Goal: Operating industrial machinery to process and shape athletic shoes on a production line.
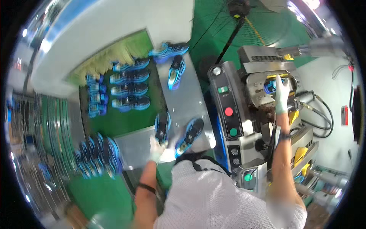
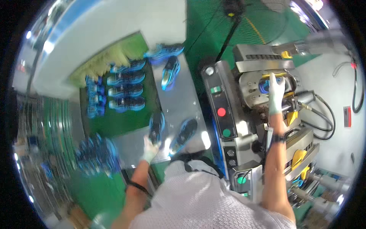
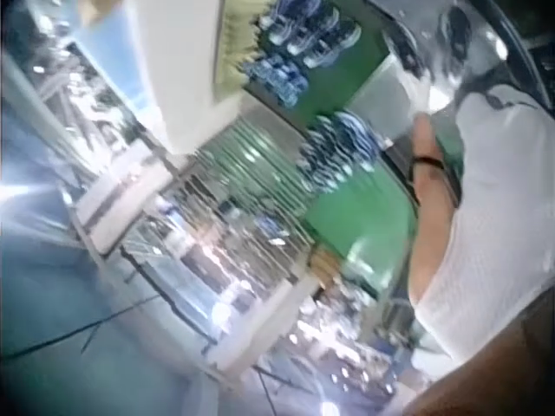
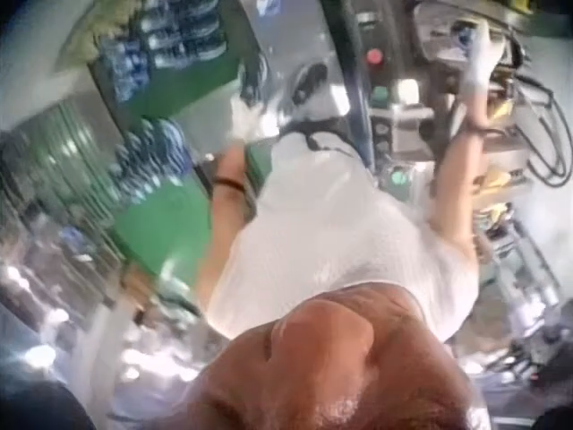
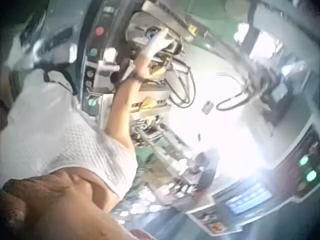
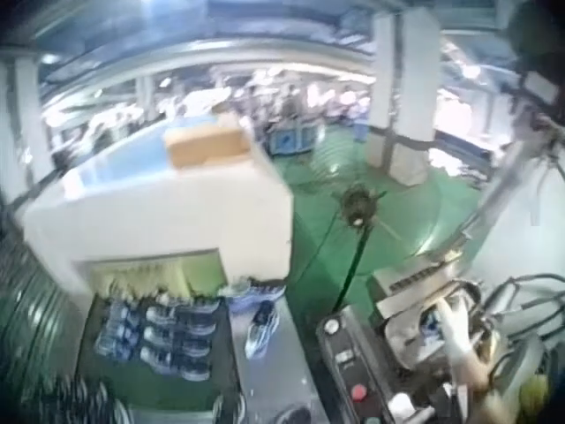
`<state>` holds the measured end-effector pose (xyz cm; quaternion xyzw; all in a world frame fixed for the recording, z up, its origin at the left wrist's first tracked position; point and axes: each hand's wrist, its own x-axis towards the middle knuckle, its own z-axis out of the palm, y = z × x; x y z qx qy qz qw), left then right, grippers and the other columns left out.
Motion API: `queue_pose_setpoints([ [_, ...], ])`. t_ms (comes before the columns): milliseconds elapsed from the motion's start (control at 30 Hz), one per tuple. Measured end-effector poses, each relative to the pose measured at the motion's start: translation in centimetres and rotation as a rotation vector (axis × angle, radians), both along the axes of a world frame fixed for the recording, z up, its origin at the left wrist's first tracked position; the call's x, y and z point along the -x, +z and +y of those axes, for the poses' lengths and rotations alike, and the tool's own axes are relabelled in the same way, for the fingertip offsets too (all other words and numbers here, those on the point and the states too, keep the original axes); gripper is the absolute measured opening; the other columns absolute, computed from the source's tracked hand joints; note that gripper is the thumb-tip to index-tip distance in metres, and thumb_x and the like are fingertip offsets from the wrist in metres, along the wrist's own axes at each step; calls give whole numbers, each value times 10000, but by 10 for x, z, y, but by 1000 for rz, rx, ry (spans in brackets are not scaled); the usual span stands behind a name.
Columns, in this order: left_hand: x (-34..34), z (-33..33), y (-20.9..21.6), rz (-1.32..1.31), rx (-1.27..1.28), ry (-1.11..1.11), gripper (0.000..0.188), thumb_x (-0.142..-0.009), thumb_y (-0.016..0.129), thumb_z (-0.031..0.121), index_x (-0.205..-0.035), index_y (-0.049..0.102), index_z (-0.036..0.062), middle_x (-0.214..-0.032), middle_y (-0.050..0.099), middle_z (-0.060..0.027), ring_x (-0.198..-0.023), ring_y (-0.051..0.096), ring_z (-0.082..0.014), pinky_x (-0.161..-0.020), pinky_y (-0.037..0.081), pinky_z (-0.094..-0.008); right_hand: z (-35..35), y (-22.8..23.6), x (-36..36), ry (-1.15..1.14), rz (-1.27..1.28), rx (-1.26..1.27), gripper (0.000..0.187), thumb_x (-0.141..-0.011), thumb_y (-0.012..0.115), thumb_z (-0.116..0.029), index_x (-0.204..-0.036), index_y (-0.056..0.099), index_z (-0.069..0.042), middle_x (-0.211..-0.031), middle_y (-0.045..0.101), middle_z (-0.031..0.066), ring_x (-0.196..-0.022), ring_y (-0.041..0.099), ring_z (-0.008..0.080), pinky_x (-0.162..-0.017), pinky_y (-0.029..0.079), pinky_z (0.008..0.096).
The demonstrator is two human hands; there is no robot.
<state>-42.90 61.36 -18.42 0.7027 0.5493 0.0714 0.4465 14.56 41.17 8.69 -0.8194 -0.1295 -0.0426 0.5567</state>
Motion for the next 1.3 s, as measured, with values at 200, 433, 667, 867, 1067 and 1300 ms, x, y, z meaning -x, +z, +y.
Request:
queue_pose_setpoints([
  [200,-36,29,28,-70,16,-182,829,-713,844,226,-1390,424,-3,-1305,489,-233,-1243,496,-402,-1071,423,-439,-21,-100,236,382,-252,1031,915,-815,747,-160,-1533,229,71,-1572,252,326,-1456,246,500,-1208,182,536],
  [433,-29,29,16,-13,-26,-386,889,-739,813,317,-1428,374,-36,-1429,418,-283,-1348,413,-435,-1136,364,-468,-30,-135,291,466,-257,1073,1024,-747,810,-188,-1526,203,80,-1590,183,327,-1471,192,498,-1208,174,543],
  [667,-56,35,35,-82,-58,-508,889,-709,821,237,-1419,357,-34,-1381,434,-258,-1306,448,-433,-1099,397,-483,51,-291,391,111,524,400,743,-792,795,-213,-1373,423,65,-1227,609,233,-1157,586,343,-1042,439,436],
  [867,-27,78,8,-117,84,-564,886,-721,834,233,-1421,365,-39,-1394,452,-258,-1276,502,-401,-1073,427,-446,129,-226,408,-129,528,391,361,-713,811,-173,-997,685,11,-826,681,104,-805,662,253,-827,535,371],
  [1067,-67,86,25,-48,317,-829,698,-812,806,245,-1362,484,-40,-1251,622,-188,-1119,611,-269,-988,473,-389,12,-147,439,-234,858,-226,722,-755,839,-232,-1317,518,88,-1157,654,143,-1041,626,213,-960,490,327],
  [1300,-79,-94,107,-202,610,-1452,630,-801,821,179,-1324,521,-5,-1195,630,-137,-1082,592,-241,-973,472,-391,-125,-99,602,-760,613,-314,812,-772,839,-304,-1387,459,67,-1158,658,184,-778,679,172,-591,559,290],
])
